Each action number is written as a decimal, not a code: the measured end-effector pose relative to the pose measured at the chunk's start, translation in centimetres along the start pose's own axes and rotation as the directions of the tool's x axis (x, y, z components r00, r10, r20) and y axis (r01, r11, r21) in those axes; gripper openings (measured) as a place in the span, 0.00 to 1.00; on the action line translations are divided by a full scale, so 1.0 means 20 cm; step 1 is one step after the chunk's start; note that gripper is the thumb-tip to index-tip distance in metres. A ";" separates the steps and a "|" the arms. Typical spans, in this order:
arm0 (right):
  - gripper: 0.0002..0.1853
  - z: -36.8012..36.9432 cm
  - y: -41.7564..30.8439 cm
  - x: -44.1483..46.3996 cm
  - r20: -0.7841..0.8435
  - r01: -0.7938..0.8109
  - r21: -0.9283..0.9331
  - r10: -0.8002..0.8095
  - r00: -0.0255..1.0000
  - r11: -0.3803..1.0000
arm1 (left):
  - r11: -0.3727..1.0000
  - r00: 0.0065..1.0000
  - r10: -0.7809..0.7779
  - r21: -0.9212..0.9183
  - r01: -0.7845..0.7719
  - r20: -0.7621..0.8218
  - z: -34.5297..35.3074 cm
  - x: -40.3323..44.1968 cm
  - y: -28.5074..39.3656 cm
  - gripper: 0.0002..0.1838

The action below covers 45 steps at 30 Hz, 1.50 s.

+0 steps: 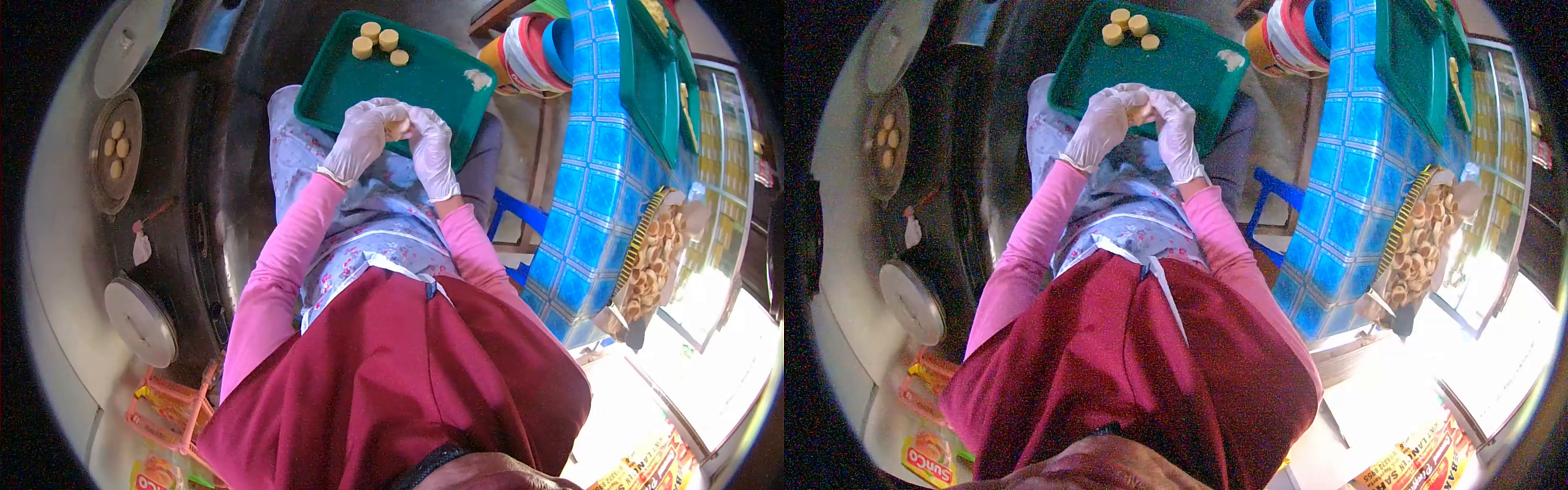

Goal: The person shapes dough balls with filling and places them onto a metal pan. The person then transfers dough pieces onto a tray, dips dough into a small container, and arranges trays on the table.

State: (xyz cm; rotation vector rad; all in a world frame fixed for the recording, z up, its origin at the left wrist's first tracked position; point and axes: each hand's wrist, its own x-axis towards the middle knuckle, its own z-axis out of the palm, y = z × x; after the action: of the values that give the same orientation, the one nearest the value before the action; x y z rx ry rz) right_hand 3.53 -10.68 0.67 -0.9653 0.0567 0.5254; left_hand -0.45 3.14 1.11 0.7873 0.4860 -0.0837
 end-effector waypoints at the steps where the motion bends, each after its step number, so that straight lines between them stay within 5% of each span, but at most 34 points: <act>1: 0.08 0.01 -0.01 -0.02 0.016 0.054 -0.116 -0.053 0.998 0.992 | 1.000 1.000 0.012 -0.004 -0.013 -0.027 0.01 -0.01 0.00 0.15; 3: 0.08 0.01 -0.03 -0.04 0.066 0.166 -0.341 -0.153 0.986 0.925 | 0.999 0.998 -0.005 0.036 0.008 -0.063 0.05 -0.05 0.02 0.16; 9: 0.07 -0.10 -0.01 0.07 0.129 -0.230 0.146 0.212 0.969 0.962 | 0.999 0.999 -0.035 0.010 0.035 -0.035 0.07 -0.05 -0.01 0.16; 13: 0.11 -0.04 -0.06 0.03 0.053 -0.108 -0.109 0.115 0.992 0.988 | 0.990 0.998 -0.015 -0.137 0.024 0.065 0.04 -0.04 -0.04 0.14; 16: 0.14 -0.03 -0.05 0.04 0.020 -0.057 -0.275 0.065 0.998 0.960 | 0.990 0.901 0.129 -0.106 -0.093 0.414 -0.09 0.07 -0.08 0.13; 19: 0.18 0.00 -0.01 -0.03 0.008 0.110 -0.358 -0.115 0.993 0.927 | 0.849 0.997 0.044 -0.524 -0.068 -0.057 0.02 0.04 -0.14 0.12; 22: 0.20 0.00 0.03 -0.05 0.062 0.165 -0.338 -0.153 0.986 0.927 | 0.782 0.996 0.003 -0.620 -0.061 -0.094 0.09 0.02 -0.12 0.12; 27: 0.20 -0.05 -0.07 -0.02 0.121 0.000 -0.122 0.015 0.993 0.993 | 0.940 0.988 -0.135 -0.325 0.101 -0.082 0.08 -0.06 -0.04 0.11; 30: 0.17 -0.07 -0.08 0.00 0.142 0.047 -0.255 -0.011 0.990 0.966 | 0.989 0.998 -0.061 -0.129 0.065 0.034 0.05 -0.09 0.02 0.13; 32: 0.16 -0.05 -0.10 -0.02 0.165 0.146 -0.361 -0.091 0.982 0.921 | 0.990 0.996 -0.032 -0.138 0.021 -0.080 0.10 -0.09 0.04 0.15; 35: 0.16 -0.02 -0.08 -0.06 0.257 0.393 -0.636 -0.298 0.919 0.664 | 0.983 0.982 0.008 -0.178 -0.042 -0.186 0.11 -0.09 0.00 0.17; 36: 0.17 -0.01 -0.07 -0.06 0.313 0.471 -0.720 -0.367 0.876 0.510 | 0.978 0.978 0.022 -0.197 -0.064 -0.209 0.10 -0.07 -0.04 0.18; 37: 0.18 -0.01 -0.08 -0.05 0.494 0.630 -0.749 -0.461 0.737 0.205 | 0.981 0.972 0.038 -0.177 -0.080 -0.232 0.09 -0.05 -0.07 0.16; 40: 0.19 0.01 -0.11 -0.06 0.594 0.617 -0.777 -0.470 0.653 -0.125 | 0.969 0.982 0.025 -0.237 -0.070 -0.189 0.07 -0.01 -0.11 0.12; 41: 0.19 0.00 -0.11 -0.06 0.599 0.620 -0.774 -0.468 0.650 -0.131 | 0.973 0.986 0.024 -0.224 -0.061 -0.164 0.05 0.00 -0.12 0.11; 45: 0.17 -0.03 -0.06 -0.07 0.170 0.336 -0.657 -0.301 0.938 0.675 | 0.979 0.996 0.057 -0.194 -0.070 -0.073 0.04 0.00 -0.10 0.10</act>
State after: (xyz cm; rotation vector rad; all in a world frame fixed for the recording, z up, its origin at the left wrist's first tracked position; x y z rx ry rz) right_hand 3.00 -12.31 1.58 -1.6501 -0.3768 0.2278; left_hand -0.64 1.11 0.35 0.6127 0.5240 0.0500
